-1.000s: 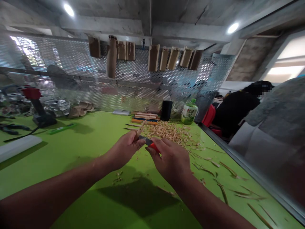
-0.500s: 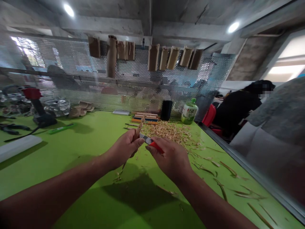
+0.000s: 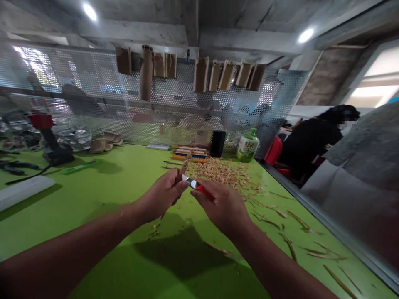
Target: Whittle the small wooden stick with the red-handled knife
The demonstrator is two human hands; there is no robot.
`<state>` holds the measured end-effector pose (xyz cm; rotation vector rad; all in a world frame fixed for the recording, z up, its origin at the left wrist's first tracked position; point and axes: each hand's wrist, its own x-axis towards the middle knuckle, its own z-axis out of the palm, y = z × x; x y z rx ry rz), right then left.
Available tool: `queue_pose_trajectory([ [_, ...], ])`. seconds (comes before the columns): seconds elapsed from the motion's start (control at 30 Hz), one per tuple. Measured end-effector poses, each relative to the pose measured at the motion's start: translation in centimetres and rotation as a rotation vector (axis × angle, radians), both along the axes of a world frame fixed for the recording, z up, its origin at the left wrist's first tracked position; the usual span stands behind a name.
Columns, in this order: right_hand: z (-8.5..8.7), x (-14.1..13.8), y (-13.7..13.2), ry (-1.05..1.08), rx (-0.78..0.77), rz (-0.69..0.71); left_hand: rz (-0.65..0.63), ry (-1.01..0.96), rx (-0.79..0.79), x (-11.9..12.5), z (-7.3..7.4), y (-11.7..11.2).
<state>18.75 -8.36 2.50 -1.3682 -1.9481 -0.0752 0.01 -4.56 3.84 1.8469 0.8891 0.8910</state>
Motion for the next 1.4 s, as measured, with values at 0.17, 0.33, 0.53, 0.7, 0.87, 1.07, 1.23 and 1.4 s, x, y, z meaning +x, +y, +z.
queue_pose_trajectory([
  [0.17,0.2,0.0,0.0,0.03,-0.057,0.016,0.032,0.017,0.068,0.0,0.0,0.1],
  [0.33,0.0,-0.2,0.0,0.027,-0.034,0.002,0.069,0.012,0.085,0.2,-0.5,0.0],
  [0.53,-0.4,-0.5,-0.5,-0.006,0.042,-0.062,0.105,-0.035,0.08,0.5,-0.6,-0.3],
  [0.7,-0.3,-0.7,-0.8,-0.099,0.113,-0.116,0.101,-0.081,-0.001,0.6,-0.2,-0.8],
  [0.87,-0.1,-0.8,-0.9,-0.177,0.155,-0.145,0.104,-0.105,-0.045,0.6,-0.3,-0.8],
  [1.07,-0.1,-0.9,-1.2,-0.226,0.221,-0.17,0.085,-0.112,-0.027,0.5,0.0,-0.8],
  [1.23,-0.2,-0.9,-1.3,-0.267,0.296,-0.184,0.083,-0.135,-0.054,0.5,0.2,-1.1],
  [1.4,-0.2,-0.9,-1.3,-0.301,0.347,-0.197,0.046,-0.178,-0.095,0.6,-0.1,-1.0],
])
